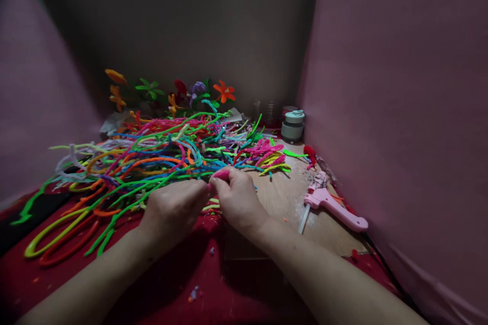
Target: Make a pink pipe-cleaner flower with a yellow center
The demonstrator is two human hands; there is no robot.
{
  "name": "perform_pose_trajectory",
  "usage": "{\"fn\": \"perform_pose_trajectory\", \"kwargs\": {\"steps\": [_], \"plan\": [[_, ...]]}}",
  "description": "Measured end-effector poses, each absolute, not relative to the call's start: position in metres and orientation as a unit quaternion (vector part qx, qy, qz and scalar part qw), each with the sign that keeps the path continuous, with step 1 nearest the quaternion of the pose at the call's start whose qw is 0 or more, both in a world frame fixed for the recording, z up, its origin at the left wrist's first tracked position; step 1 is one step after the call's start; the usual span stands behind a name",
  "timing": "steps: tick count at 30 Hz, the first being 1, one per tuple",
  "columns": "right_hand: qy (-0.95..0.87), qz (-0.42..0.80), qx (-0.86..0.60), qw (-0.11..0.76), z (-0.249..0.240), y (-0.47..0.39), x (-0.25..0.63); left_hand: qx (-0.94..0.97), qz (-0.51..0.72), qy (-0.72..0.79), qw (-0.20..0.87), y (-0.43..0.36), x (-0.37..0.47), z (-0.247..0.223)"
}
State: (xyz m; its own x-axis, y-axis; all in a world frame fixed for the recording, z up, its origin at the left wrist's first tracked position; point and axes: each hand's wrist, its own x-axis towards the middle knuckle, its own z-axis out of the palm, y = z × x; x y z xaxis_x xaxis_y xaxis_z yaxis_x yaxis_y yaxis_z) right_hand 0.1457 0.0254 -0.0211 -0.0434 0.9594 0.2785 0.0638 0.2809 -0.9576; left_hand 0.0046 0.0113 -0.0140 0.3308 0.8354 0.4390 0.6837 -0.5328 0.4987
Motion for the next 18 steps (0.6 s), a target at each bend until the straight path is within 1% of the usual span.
{"fn": "perform_pose_trajectory", "kwargs": {"steps": [3, 4, 5, 6, 7, 8, 9, 12, 13, 14, 15, 18], "plan": [[-0.569, 0.462, -0.406, 0.546, -0.018, 0.027, 0.147, 0.732, 0.321, 0.471, 0.374, 0.016, 0.004, -0.004], [-0.568, 0.466, -0.399, 0.548, -0.017, 0.028, 0.148, 0.698, 0.309, 0.468, 0.445, 0.018, 0.003, -0.001], [-0.571, 0.462, -0.396, 0.550, -0.016, 0.027, 0.148, 0.677, 0.299, 0.464, 0.486, 0.020, 0.002, 0.002], [-0.578, 0.452, -0.397, 0.552, -0.016, 0.027, 0.149, 0.670, 0.291, 0.463, 0.502, 0.021, 0.001, 0.004], [-0.586, 0.438, -0.401, 0.551, -0.016, 0.028, 0.148, 0.679, 0.287, 0.464, 0.492, 0.022, 0.000, 0.005], [-0.595, 0.423, -0.409, 0.548, -0.017, 0.028, 0.148, 0.701, 0.287, 0.466, 0.458, 0.022, 0.000, 0.004], [-0.600, 0.408, -0.421, 0.544, -0.019, 0.029, 0.147, 0.730, 0.291, 0.469, 0.404, 0.021, 0.000, 0.003], [-0.599, 0.385, -0.469, 0.522, -0.025, 0.031, 0.144, 0.797, 0.302, 0.485, 0.197, 0.018, 0.002, -0.004], [-0.600, 0.378, -0.481, 0.515, -0.027, 0.031, 0.143, 0.800, 0.300, 0.495, 0.157, 0.018, 0.002, -0.005], [-0.607, 0.366, -0.486, 0.511, -0.029, 0.031, 0.143, 0.796, 0.294, 0.506, 0.152, 0.018, 0.003, -0.006], [-0.621, 0.347, -0.486, 0.508, -0.030, 0.030, 0.142, 0.791, 0.285, 0.513, 0.176, 0.019, 0.004, -0.007], [-0.672, 0.261, -0.477, 0.502, -0.031, 0.026, 0.143, 0.753, 0.266, 0.525, 0.295, 0.024, 0.008, -0.005]]}}
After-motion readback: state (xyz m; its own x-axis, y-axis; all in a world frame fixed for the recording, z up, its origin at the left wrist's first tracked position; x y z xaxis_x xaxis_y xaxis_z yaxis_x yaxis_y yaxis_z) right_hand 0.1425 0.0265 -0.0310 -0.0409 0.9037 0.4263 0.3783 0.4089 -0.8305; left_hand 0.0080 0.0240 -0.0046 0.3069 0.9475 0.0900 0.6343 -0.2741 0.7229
